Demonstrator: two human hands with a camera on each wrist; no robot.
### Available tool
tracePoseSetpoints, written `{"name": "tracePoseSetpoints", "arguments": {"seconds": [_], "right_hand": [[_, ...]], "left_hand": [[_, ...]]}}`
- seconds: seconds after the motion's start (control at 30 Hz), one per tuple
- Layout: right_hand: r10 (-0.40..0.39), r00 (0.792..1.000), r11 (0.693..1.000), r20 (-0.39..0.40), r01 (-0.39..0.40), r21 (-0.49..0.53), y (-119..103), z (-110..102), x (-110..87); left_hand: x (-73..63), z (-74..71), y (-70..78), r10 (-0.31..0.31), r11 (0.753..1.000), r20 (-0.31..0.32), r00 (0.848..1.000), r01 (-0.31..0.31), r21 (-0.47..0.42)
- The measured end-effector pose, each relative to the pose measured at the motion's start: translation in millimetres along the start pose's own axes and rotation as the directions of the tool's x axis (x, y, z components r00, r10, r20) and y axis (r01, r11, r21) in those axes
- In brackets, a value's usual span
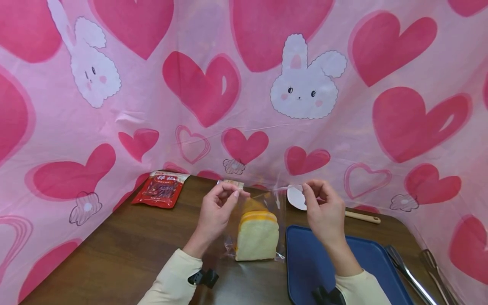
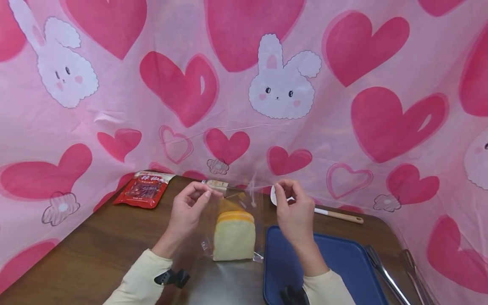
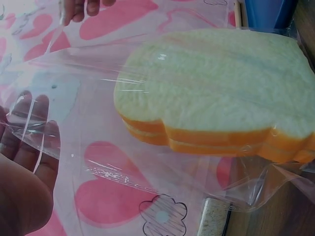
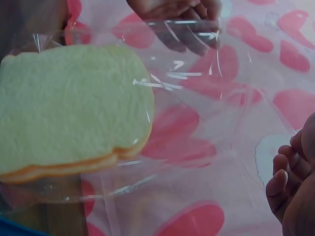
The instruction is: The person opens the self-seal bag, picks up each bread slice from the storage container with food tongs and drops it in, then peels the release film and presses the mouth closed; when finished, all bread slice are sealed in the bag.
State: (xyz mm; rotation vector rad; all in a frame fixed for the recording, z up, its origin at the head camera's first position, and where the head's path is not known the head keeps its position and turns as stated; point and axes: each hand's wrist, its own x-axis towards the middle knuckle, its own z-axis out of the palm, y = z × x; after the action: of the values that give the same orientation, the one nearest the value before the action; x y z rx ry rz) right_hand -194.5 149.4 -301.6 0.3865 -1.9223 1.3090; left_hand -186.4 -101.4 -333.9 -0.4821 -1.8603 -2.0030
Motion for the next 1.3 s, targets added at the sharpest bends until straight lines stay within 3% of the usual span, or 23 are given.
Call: {"name": "tracePoseSetpoints", "arguments": {"seconds": [0.23,0.63,1.0,1.13,1.3], "right_hand": [[0.062,0.998,0.998,-0.029,-0.062,0.010,10.4,-14.3,4.5],[0.122,0.984,0.990,-0.127,-0.129,-0.048,36.0,-44.0,22.6],[0.212,0.955,0.970,-0.208,-0.231,-0.076,58.2,-72.3,33.9],[0.253,0.942,0.958,-0.223,-0.275,-0.076,64.2,-82.9,36.8],[0.327,0.909,0.941,-0.257,-0.340,-0.005,71.9,-99.2,40.3]], "left_hand": [[-1.9,-0.3,-0.7,0.013,0.999,-0.008,1.000,-0.014,-0.041],[-0.5,-3.4,-2.1,0.021,0.999,-0.024,0.999,-0.022,-0.037],[2.6,-5.3,-8.0,0.075,0.991,-0.047,0.996,-0.080,-0.104],[3.4,-5.9,-8.2,0.069,0.992,-0.055,0.996,-0.075,-0.106],[4.3,-7.6,-8.8,0.065,0.993,-0.090,0.994,-0.073,-0.089]]}}
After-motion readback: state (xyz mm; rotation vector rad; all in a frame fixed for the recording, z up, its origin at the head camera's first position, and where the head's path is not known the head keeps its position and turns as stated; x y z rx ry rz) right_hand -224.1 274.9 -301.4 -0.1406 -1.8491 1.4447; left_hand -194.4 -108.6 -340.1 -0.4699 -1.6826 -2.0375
